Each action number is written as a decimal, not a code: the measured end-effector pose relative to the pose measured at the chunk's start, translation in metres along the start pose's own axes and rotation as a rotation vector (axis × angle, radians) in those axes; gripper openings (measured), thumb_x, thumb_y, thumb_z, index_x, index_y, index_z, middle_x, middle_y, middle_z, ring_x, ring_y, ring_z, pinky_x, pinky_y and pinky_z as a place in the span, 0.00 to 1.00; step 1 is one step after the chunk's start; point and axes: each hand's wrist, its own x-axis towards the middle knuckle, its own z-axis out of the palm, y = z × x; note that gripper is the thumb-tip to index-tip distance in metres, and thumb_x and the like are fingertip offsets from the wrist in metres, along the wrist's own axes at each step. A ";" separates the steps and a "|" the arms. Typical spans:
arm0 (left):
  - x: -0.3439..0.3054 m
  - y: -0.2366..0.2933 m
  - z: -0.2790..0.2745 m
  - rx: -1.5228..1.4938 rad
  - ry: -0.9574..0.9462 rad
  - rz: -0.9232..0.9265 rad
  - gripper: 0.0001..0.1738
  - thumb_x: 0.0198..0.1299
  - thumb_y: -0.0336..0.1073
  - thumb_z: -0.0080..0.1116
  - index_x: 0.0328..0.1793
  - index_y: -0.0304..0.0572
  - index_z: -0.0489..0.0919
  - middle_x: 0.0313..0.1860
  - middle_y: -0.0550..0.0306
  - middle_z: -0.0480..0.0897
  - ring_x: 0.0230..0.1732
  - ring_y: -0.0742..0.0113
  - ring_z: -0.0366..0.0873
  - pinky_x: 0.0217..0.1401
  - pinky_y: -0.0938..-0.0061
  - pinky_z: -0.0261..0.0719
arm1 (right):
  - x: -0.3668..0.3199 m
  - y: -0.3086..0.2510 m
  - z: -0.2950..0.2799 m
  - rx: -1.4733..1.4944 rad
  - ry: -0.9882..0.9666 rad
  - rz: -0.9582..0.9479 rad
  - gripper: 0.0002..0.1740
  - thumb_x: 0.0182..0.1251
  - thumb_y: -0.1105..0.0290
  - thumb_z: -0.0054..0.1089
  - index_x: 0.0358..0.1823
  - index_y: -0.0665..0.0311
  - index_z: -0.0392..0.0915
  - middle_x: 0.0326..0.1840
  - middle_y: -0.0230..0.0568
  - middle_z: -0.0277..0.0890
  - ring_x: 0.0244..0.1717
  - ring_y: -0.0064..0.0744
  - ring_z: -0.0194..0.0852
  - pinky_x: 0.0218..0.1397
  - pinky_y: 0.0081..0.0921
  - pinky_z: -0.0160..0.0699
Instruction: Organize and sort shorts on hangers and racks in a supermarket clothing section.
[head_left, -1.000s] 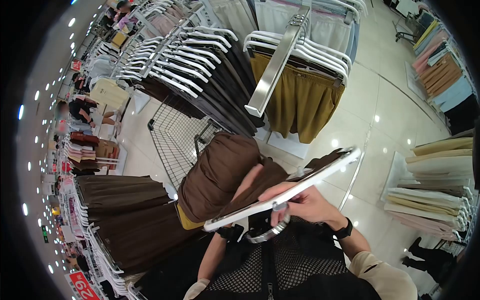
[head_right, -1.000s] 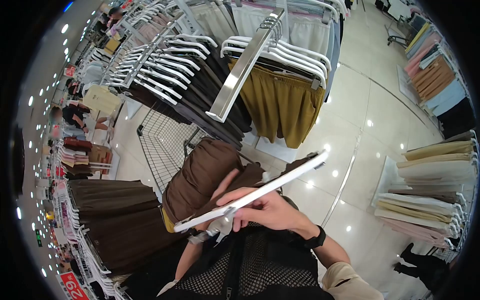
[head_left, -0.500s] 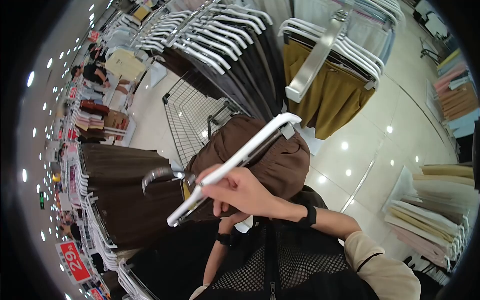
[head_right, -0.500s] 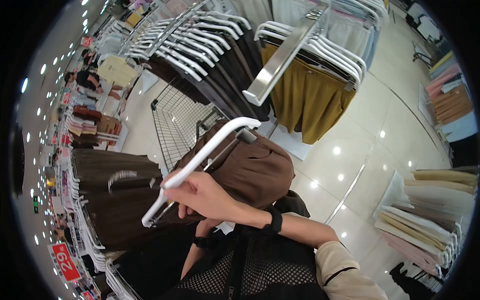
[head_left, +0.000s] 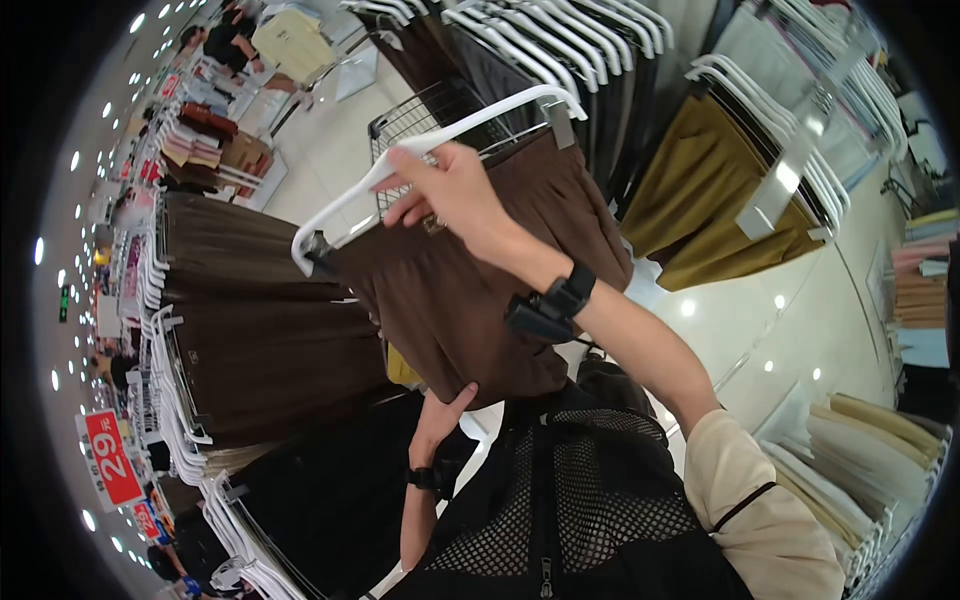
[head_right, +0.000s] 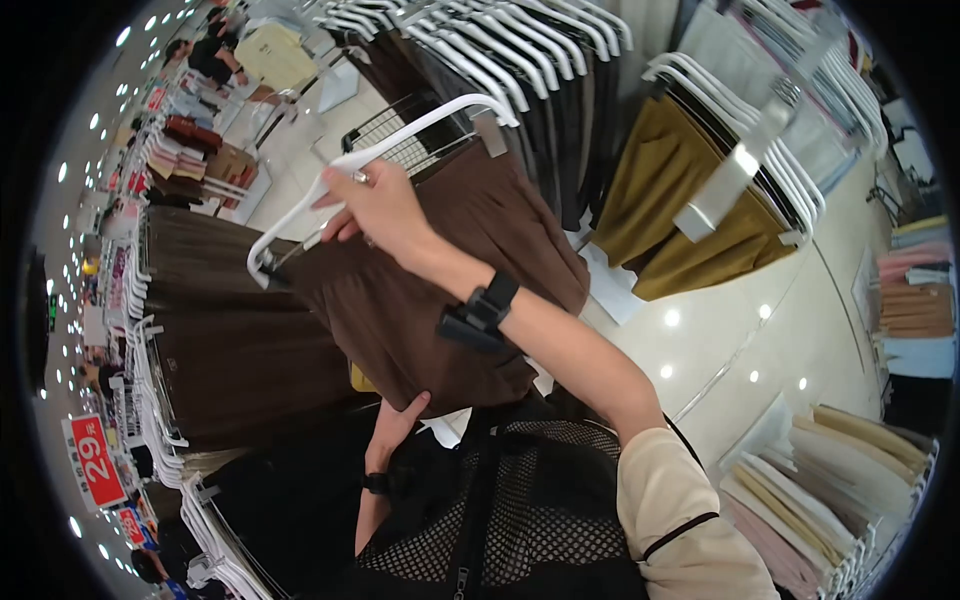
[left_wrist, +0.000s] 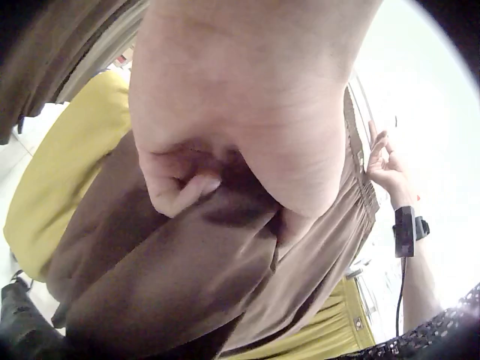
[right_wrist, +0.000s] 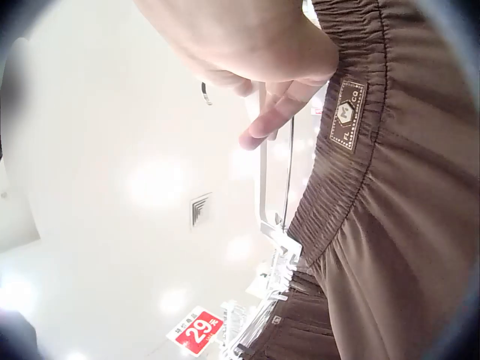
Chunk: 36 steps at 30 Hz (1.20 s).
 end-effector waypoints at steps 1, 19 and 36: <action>0.004 -0.003 -0.007 -0.023 0.032 0.030 0.27 0.72 0.43 0.70 0.66 0.24 0.81 0.59 0.42 0.88 0.62 0.56 0.84 0.67 0.63 0.79 | 0.016 0.008 -0.002 -0.012 0.015 0.000 0.18 0.86 0.60 0.58 0.54 0.72 0.82 0.47 0.50 0.91 0.29 0.32 0.92 0.24 0.19 0.81; 0.076 -0.012 -0.091 0.248 0.125 -0.079 0.18 0.70 0.39 0.68 0.57 0.36 0.76 0.39 0.45 0.83 0.33 0.50 0.83 0.40 0.55 0.79 | 0.109 0.258 -0.161 -0.515 0.109 0.792 0.37 0.80 0.57 0.63 0.79 0.74 0.64 0.66 0.51 0.80 0.61 0.39 0.86 0.57 0.33 0.93; 0.158 -0.026 -0.118 0.200 0.153 0.012 0.19 0.72 0.39 0.66 0.63 0.34 0.80 0.47 0.41 0.86 0.46 0.44 0.86 0.51 0.55 0.83 | -0.115 0.109 -0.131 -1.384 0.386 0.227 0.17 0.74 0.74 0.62 0.62 0.69 0.82 0.62 0.56 0.85 0.65 0.57 0.84 0.70 0.43 0.81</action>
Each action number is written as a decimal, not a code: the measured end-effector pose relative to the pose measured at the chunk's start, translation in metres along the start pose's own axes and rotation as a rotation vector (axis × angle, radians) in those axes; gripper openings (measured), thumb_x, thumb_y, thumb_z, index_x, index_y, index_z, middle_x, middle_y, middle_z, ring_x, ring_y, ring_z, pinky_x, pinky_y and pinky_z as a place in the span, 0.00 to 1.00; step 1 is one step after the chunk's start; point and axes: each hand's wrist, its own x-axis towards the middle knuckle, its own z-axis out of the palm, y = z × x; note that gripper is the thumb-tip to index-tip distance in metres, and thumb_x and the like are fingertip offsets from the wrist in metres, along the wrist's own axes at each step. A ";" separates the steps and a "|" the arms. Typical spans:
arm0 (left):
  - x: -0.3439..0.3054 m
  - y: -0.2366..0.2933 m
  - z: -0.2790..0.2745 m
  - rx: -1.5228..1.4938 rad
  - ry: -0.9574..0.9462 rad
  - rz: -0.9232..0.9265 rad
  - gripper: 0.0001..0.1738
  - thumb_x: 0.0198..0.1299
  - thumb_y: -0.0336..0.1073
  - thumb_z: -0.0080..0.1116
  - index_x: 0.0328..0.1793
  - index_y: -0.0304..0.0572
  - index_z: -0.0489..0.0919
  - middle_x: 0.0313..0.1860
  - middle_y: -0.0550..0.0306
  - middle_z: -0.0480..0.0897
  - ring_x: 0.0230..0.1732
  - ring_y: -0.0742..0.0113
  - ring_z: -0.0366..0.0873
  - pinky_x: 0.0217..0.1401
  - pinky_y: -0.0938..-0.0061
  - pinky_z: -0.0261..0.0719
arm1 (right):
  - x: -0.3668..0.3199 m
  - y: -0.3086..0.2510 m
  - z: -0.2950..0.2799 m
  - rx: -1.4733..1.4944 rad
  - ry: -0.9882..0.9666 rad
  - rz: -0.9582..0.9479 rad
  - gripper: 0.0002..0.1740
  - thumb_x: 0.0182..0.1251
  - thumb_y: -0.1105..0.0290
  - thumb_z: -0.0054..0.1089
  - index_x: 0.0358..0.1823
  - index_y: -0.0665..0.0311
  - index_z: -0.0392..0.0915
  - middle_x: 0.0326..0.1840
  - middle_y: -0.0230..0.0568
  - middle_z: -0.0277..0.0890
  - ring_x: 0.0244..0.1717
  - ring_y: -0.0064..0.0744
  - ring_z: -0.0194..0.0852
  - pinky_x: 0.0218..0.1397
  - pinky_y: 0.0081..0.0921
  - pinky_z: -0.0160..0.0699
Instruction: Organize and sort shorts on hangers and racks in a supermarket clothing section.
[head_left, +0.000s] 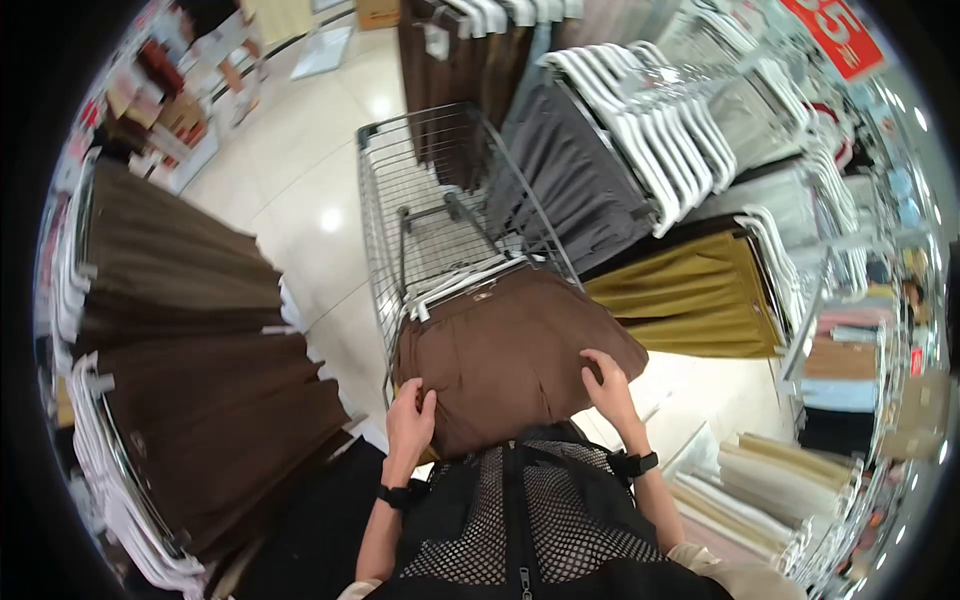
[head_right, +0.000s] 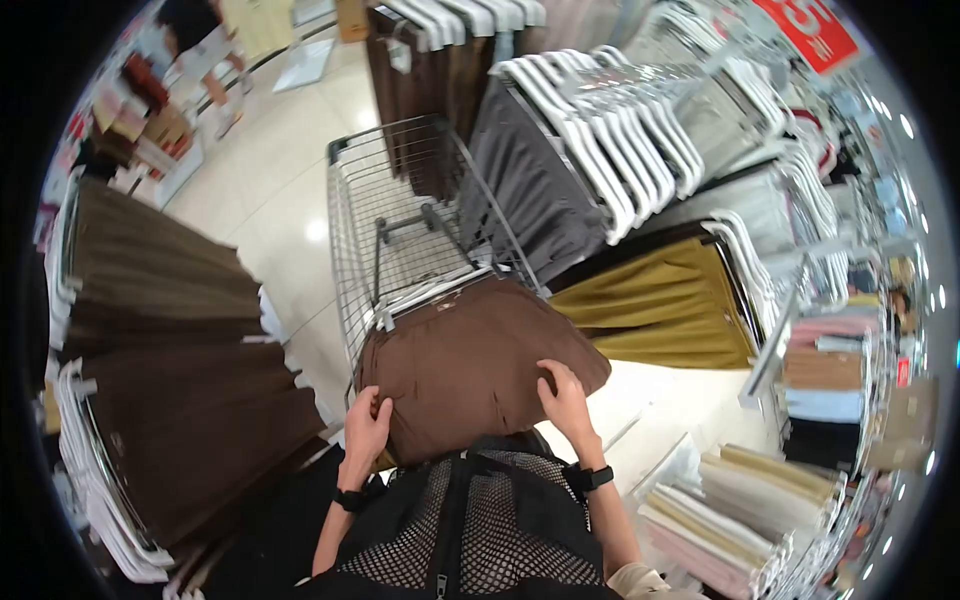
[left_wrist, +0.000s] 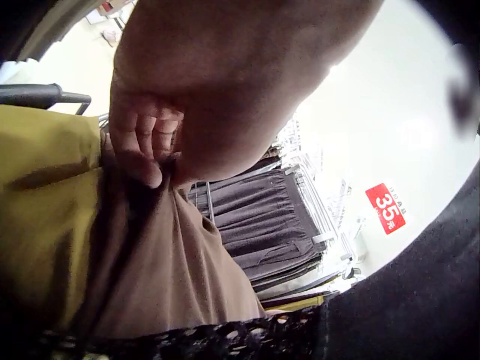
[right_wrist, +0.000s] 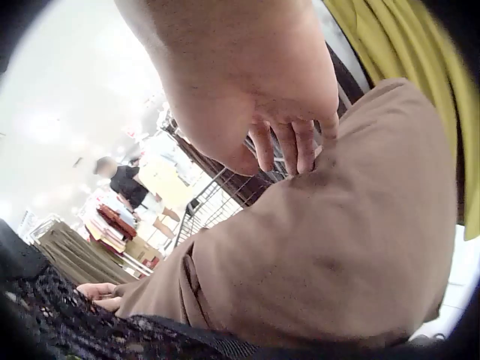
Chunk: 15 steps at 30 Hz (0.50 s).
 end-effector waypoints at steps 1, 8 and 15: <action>0.001 -0.011 0.007 -0.001 0.003 0.000 0.21 0.73 0.39 0.66 0.64 0.34 0.80 0.48 0.39 0.86 0.48 0.42 0.87 0.52 0.54 0.83 | -0.009 0.010 0.003 -0.018 0.022 -0.045 0.17 0.71 0.75 0.63 0.60 0.67 0.82 0.63 0.57 0.84 0.67 0.60 0.81 0.71 0.46 0.79; 0.006 -0.002 0.014 0.266 -0.140 0.064 0.38 0.77 0.38 0.58 0.86 0.35 0.58 0.53 0.26 0.86 0.58 0.25 0.83 0.62 0.45 0.80 | -0.043 0.031 -0.047 0.103 0.195 0.032 0.17 0.74 0.74 0.64 0.62 0.64 0.83 0.64 0.51 0.83 0.65 0.49 0.83 0.68 0.37 0.82; -0.021 0.035 0.042 0.432 -0.141 0.238 0.49 0.68 0.33 0.63 0.91 0.35 0.50 0.79 0.14 0.63 0.79 0.19 0.63 0.81 0.45 0.66 | -0.009 0.108 -0.190 0.782 0.797 0.215 0.29 0.86 0.65 0.57 0.81 0.64 0.61 0.66 0.51 0.82 0.58 0.36 0.87 0.63 0.35 0.85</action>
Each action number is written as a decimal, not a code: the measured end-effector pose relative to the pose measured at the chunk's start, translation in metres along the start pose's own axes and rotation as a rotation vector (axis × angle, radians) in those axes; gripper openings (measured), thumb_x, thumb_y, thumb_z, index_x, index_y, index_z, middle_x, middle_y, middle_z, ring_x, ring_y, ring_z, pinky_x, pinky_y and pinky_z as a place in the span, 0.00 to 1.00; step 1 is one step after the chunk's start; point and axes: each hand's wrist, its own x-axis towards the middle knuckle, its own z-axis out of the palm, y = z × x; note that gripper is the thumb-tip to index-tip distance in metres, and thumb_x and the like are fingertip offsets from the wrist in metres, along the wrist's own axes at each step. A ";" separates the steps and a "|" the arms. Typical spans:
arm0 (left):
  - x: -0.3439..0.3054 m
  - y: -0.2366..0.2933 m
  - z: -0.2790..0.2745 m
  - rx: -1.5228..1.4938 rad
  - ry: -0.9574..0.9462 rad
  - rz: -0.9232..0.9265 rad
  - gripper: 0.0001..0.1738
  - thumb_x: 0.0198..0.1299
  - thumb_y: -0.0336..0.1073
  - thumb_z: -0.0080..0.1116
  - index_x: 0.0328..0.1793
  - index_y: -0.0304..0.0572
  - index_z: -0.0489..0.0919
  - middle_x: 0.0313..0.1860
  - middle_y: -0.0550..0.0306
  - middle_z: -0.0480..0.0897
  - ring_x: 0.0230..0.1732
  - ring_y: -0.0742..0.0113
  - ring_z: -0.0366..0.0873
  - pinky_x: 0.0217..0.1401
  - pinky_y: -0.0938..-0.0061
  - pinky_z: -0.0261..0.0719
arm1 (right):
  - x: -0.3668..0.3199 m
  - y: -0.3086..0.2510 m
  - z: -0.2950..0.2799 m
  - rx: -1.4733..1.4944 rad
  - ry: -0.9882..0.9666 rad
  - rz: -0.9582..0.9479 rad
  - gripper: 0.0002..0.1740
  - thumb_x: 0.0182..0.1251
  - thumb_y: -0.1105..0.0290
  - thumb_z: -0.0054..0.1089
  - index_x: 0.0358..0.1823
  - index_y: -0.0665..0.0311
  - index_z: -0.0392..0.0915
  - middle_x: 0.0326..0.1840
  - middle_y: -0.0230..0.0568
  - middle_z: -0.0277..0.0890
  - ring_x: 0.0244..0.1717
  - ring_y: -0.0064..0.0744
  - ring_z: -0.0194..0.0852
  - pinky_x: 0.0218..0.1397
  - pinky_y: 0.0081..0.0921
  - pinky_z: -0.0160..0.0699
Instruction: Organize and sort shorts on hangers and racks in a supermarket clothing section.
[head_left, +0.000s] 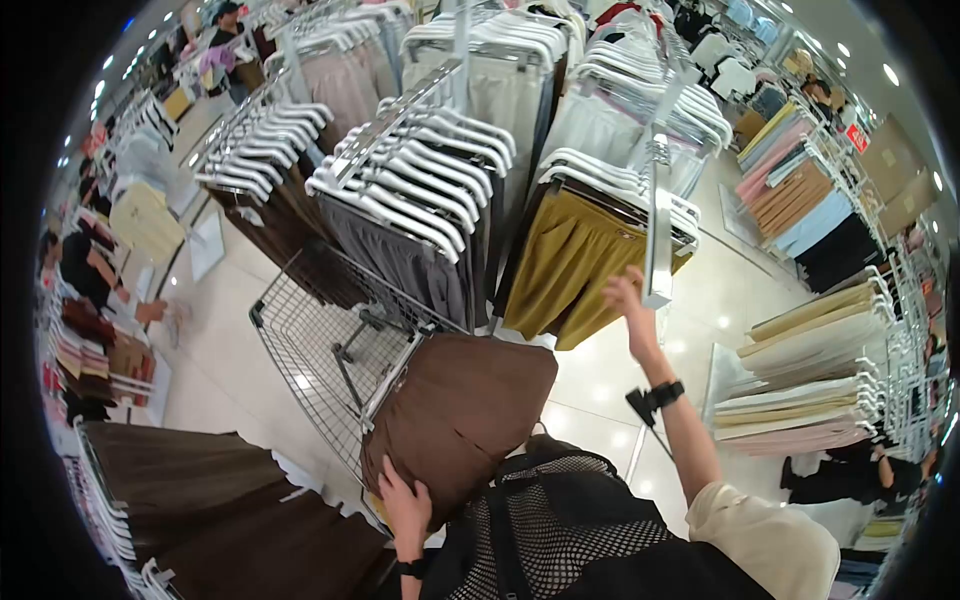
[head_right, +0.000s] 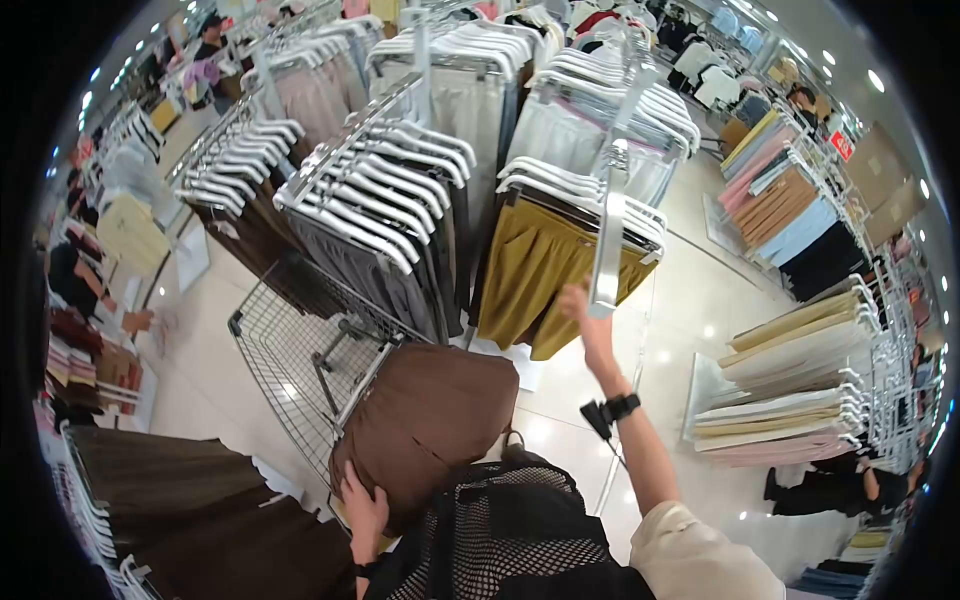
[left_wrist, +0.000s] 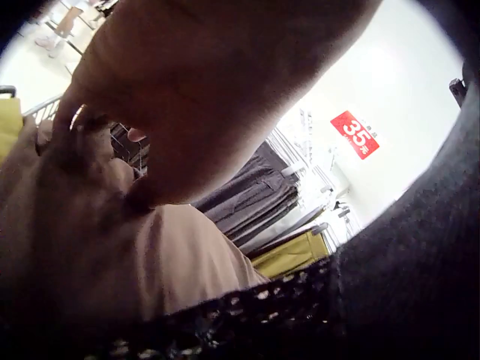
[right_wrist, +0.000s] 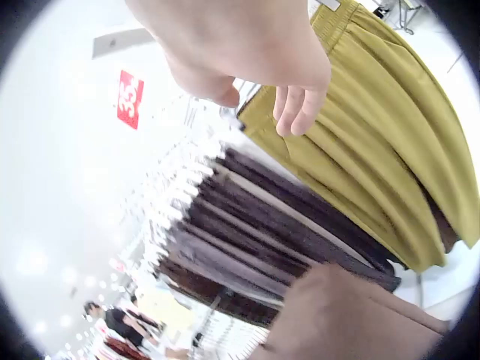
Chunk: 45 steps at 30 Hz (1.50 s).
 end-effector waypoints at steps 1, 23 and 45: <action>-0.004 0.001 0.014 0.031 0.000 0.018 0.50 0.67 0.34 0.63 0.91 0.36 0.50 0.80 0.11 0.61 0.80 0.17 0.61 0.83 0.44 0.64 | 0.031 0.014 -0.016 0.291 -0.026 -0.009 0.23 0.87 0.64 0.53 0.74 0.70 0.69 0.62 0.51 0.85 0.50 0.34 0.89 0.53 0.33 0.91; -0.081 0.176 0.063 -0.004 -0.107 0.287 0.31 0.72 0.35 0.63 0.80 0.47 0.73 0.86 0.32 0.60 0.87 0.32 0.57 0.86 0.49 0.62 | 0.071 -0.072 -0.063 0.646 -0.282 -0.078 0.21 0.90 0.59 0.53 0.63 0.72 0.80 0.62 0.53 0.88 0.59 0.40 0.91 0.48 0.26 0.92; 0.018 0.369 0.154 -0.334 -0.829 0.842 0.50 0.66 0.31 0.73 0.90 0.40 0.56 0.86 0.48 0.62 0.85 0.57 0.60 0.83 0.60 0.66 | -0.113 -0.147 -0.195 0.595 -0.488 -0.147 0.14 0.84 0.76 0.58 0.64 0.75 0.77 0.47 0.47 0.91 0.40 0.34 0.95 0.35 0.19 0.88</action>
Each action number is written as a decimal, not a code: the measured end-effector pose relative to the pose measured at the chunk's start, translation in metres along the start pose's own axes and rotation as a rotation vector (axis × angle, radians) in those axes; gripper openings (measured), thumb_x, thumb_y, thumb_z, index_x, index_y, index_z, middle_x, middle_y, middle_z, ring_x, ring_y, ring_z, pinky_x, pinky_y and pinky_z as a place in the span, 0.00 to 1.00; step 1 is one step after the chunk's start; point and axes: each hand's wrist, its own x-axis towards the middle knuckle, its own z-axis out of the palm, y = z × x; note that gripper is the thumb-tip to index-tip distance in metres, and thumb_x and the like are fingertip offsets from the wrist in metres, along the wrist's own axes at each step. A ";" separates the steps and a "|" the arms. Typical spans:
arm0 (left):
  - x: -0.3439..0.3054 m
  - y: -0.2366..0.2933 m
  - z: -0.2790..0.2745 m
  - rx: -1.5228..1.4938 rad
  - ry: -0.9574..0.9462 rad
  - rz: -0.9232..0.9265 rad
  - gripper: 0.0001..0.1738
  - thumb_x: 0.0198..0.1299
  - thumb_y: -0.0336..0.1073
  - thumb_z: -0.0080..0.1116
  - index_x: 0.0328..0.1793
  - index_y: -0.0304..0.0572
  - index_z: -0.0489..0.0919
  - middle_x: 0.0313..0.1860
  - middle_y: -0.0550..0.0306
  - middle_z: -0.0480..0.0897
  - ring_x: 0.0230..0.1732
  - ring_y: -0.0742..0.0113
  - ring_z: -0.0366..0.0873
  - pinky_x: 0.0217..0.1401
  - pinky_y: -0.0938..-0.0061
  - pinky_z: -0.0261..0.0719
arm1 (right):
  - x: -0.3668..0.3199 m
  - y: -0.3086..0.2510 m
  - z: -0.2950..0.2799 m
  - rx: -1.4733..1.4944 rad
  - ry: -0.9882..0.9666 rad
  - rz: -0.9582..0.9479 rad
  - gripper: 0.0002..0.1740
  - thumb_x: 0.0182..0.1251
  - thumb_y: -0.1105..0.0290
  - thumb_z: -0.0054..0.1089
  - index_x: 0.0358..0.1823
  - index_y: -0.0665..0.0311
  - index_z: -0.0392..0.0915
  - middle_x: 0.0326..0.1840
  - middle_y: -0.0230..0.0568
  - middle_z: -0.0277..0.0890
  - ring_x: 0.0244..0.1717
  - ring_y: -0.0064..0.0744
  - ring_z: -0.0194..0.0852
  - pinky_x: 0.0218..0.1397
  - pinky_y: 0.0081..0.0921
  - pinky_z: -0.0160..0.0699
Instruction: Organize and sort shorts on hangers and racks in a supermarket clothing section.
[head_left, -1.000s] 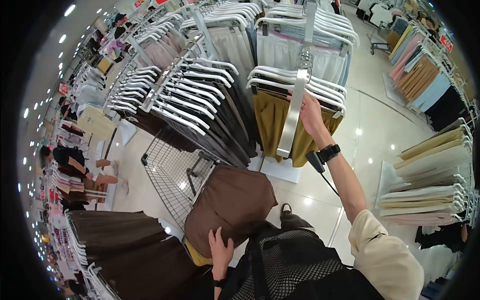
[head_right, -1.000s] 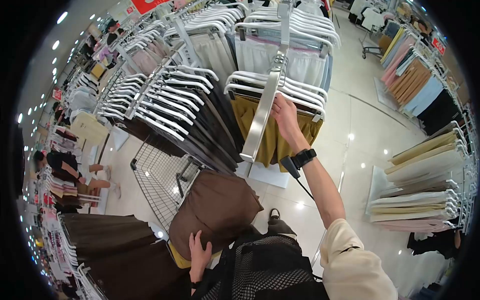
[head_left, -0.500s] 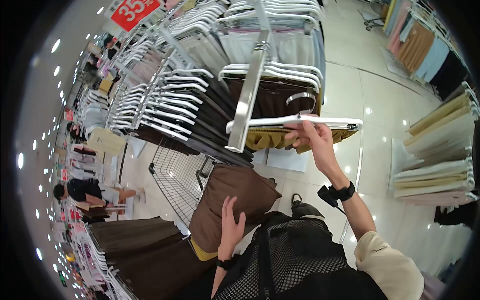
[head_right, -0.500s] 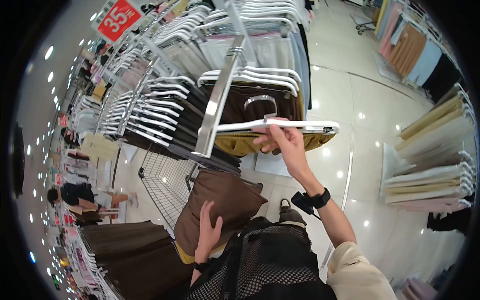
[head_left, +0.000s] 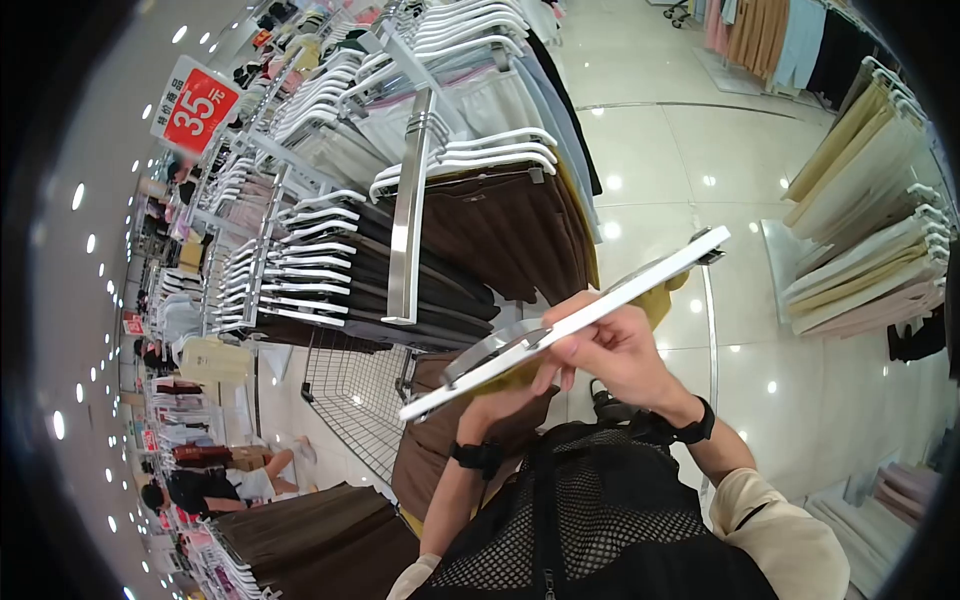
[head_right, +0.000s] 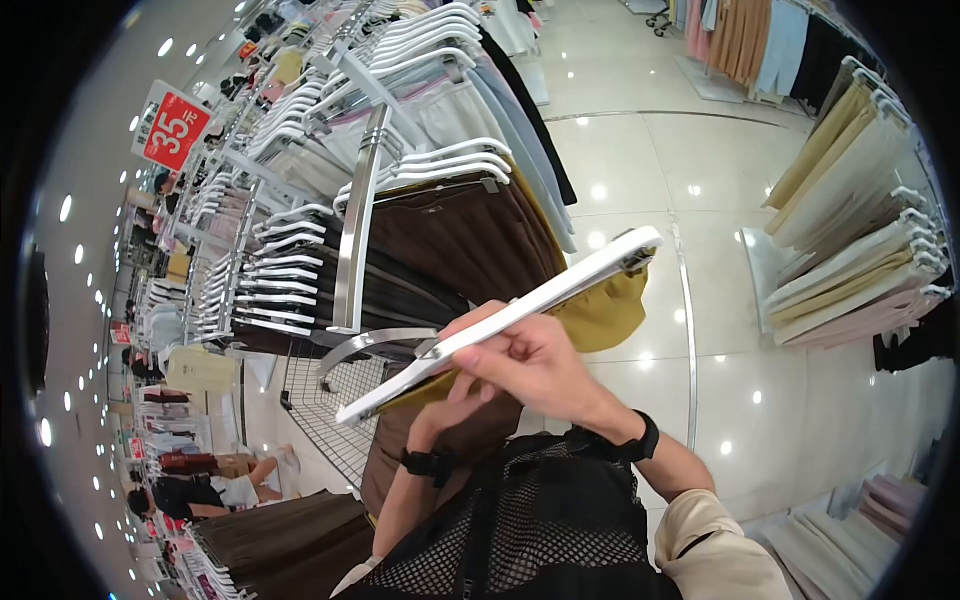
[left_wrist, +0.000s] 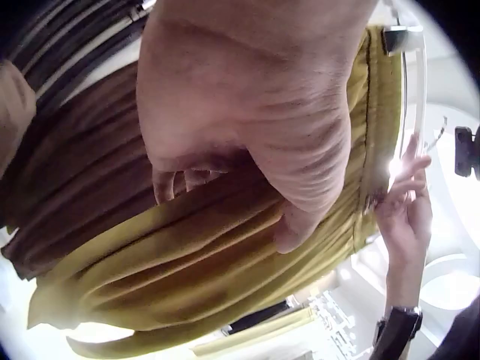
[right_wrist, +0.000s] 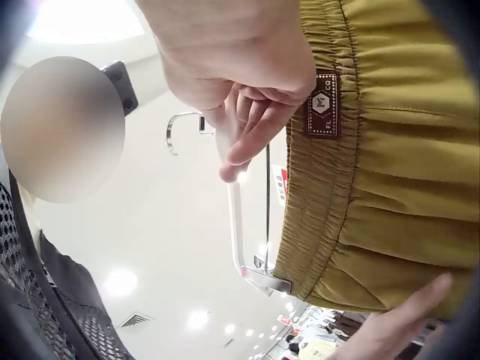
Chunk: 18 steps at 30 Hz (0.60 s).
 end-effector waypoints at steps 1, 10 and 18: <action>-0.001 0.002 0.009 -0.037 -0.045 -0.013 0.49 0.66 0.32 0.73 0.89 0.40 0.57 0.85 0.48 0.63 0.84 0.57 0.61 0.83 0.60 0.66 | 0.000 -0.004 0.005 -0.008 -0.010 0.012 0.14 0.84 0.77 0.57 0.64 0.76 0.76 0.47 0.50 0.90 0.40 0.36 0.95 0.34 0.20 0.88; -0.058 -0.013 0.054 -0.220 -0.022 -0.231 0.42 0.69 0.40 0.71 0.84 0.41 0.64 0.77 0.50 0.71 0.75 0.59 0.68 0.75 0.62 0.72 | 0.004 0.001 0.067 -0.018 -0.172 -0.022 0.16 0.79 0.83 0.60 0.64 0.76 0.78 0.55 0.51 0.89 0.48 0.34 0.95 0.38 0.16 0.87; -0.159 -0.035 0.032 -0.213 0.222 -0.520 0.37 0.71 0.47 0.69 0.80 0.42 0.71 0.71 0.51 0.78 0.68 0.62 0.74 0.68 0.63 0.77 | 0.000 0.060 0.142 0.124 -0.386 0.146 0.17 0.81 0.79 0.62 0.67 0.74 0.77 0.50 0.46 0.90 0.45 0.24 0.92 0.40 0.16 0.92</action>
